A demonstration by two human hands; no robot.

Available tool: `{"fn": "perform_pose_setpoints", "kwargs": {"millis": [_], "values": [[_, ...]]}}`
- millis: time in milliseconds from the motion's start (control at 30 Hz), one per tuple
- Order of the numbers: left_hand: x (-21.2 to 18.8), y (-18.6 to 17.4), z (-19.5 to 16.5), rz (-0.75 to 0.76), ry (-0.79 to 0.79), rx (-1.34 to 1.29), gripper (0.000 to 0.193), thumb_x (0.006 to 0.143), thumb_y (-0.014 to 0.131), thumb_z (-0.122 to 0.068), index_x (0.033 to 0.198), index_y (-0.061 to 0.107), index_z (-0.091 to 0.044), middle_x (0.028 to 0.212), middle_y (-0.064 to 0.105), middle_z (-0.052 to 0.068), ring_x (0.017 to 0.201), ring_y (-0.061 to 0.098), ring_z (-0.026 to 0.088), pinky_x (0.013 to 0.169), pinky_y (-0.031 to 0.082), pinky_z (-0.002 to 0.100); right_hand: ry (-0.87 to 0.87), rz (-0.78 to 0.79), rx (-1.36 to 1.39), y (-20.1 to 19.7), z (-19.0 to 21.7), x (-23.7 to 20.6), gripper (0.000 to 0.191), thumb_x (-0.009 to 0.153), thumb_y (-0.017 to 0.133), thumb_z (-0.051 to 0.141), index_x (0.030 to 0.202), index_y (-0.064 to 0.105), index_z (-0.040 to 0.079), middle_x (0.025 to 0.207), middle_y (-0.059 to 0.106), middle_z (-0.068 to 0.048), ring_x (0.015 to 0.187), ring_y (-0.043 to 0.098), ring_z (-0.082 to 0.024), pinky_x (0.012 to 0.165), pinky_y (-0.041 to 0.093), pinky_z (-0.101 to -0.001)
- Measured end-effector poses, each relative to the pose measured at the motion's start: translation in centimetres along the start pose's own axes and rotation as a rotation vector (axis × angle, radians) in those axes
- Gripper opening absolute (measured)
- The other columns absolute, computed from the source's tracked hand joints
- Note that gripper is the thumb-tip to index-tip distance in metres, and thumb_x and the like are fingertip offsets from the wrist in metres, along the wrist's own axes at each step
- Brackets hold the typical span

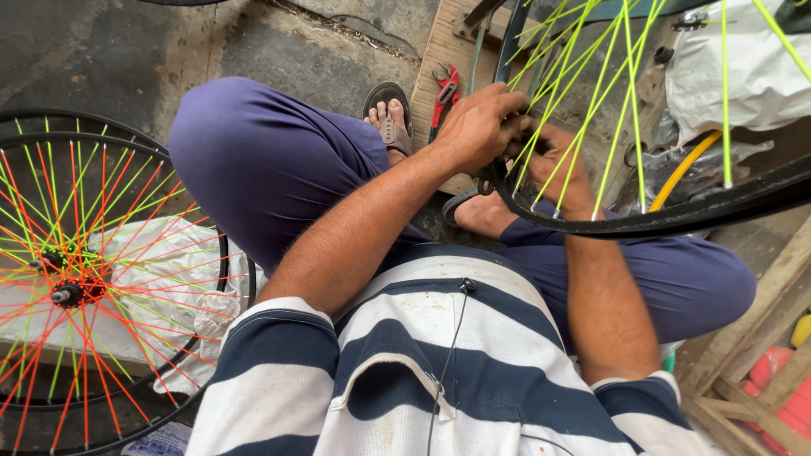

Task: The person sits on the floor and mounts a bicycle wheel with yellow spokes in a manual truing stand, tightening the axle. They spin the wheel, watch it rotate, and use a spoke wrench by hand to adjust spokes at the rim, checking the wheel as it spins.

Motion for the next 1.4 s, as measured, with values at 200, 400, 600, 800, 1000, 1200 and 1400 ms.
{"fn": "perform_pose_setpoints", "kwargs": {"millis": [200,400,600,800,1000,1200,1400], "values": [[0.0,0.1,0.1,0.005,-0.019,-0.01,0.022,0.094,0.069,-0.028,0.106,0.071,-0.009,0.099,0.065,0.012,0.095,0.066,0.036,0.08,0.05,0.047,-0.024,-0.095,-0.07,0.4,1.3,-0.5,0.043,0.089,0.082,0.002,0.128,0.064,0.004,0.11,0.072,-0.001,0.1,0.069,-0.009,0.087,0.06,-0.0274],[0.1,-0.2,0.0,0.004,-0.012,-0.017,0.022,0.093,0.069,-0.028,0.106,0.072,-0.01,0.098,0.066,0.011,0.096,0.066,0.036,0.079,0.05,0.048,-0.136,-0.085,-0.21,1.0,3.5,-0.5,0.051,0.082,0.092,0.007,0.125,0.065,0.004,0.11,0.071,-0.001,0.101,0.068,-0.009,0.087,0.059,-0.0288],[0.1,-0.4,-0.1,-0.004,0.003,-0.006,0.022,0.093,0.069,-0.029,0.104,0.073,-0.01,0.097,0.066,0.012,0.095,0.066,0.037,0.079,0.05,0.048,-0.248,-0.156,-0.553,1.7,5.8,-1.1,0.043,0.08,0.094,0.014,0.114,0.071,0.002,0.105,0.071,-0.006,0.093,0.07,-0.014,0.08,0.058,-0.0306],[0.3,-0.3,0.3,-0.017,-0.05,-0.06,0.029,0.096,0.068,-0.036,0.108,0.073,-0.01,0.101,0.069,0.01,0.097,0.069,0.033,0.083,0.053,0.044,-0.337,-0.154,-0.636,2.5,6.1,-1.3,0.033,0.089,0.09,0.013,0.115,0.073,0.002,0.105,0.073,-0.008,0.093,0.072,-0.016,0.081,0.058,-0.0319],[0.7,-0.4,1.7,-0.033,-0.14,-0.135,0.06,0.098,0.064,-0.054,0.134,0.06,-0.007,0.131,0.064,0.016,0.115,0.067,0.033,0.097,0.053,0.044,-0.187,-0.002,-0.092,2.0,3.6,-0.5,0.034,0.096,0.076,0.004,0.127,0.064,0.002,0.118,0.073,-0.006,0.107,0.069,-0.014,0.094,0.058,-0.0305],[1.4,1.5,2.8,0.157,-0.209,-0.227,0.092,0.093,0.061,-0.065,0.157,0.032,-0.007,0.156,0.043,0.022,0.138,0.052,0.036,0.108,0.046,0.047,-0.032,-0.148,-0.205,0.6,1.7,-1.0,0.026,0.1,0.072,0.004,0.125,0.068,0.0,0.106,0.073,-0.007,0.09,0.068,-0.011,0.079,0.057,-0.0275],[1.5,0.7,3.1,0.092,-0.233,-0.421,0.075,0.1,0.056,-0.057,0.153,0.041,-0.006,0.143,0.06,0.02,0.131,0.064,0.03,0.108,0.051,0.041,-0.126,-0.364,-0.106,-1.3,2.7,-1.5,0.024,0.099,0.071,0.001,0.123,0.068,-0.003,0.104,0.075,-0.009,0.091,0.074,-0.014,0.08,0.062,-0.0278]]}}
Point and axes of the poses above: each hand's wrist, its own x-axis towards the middle knuckle, its own y-axis out of the palm, z = x × y, the point moved 7 cm from there along x, towards the middle knuckle
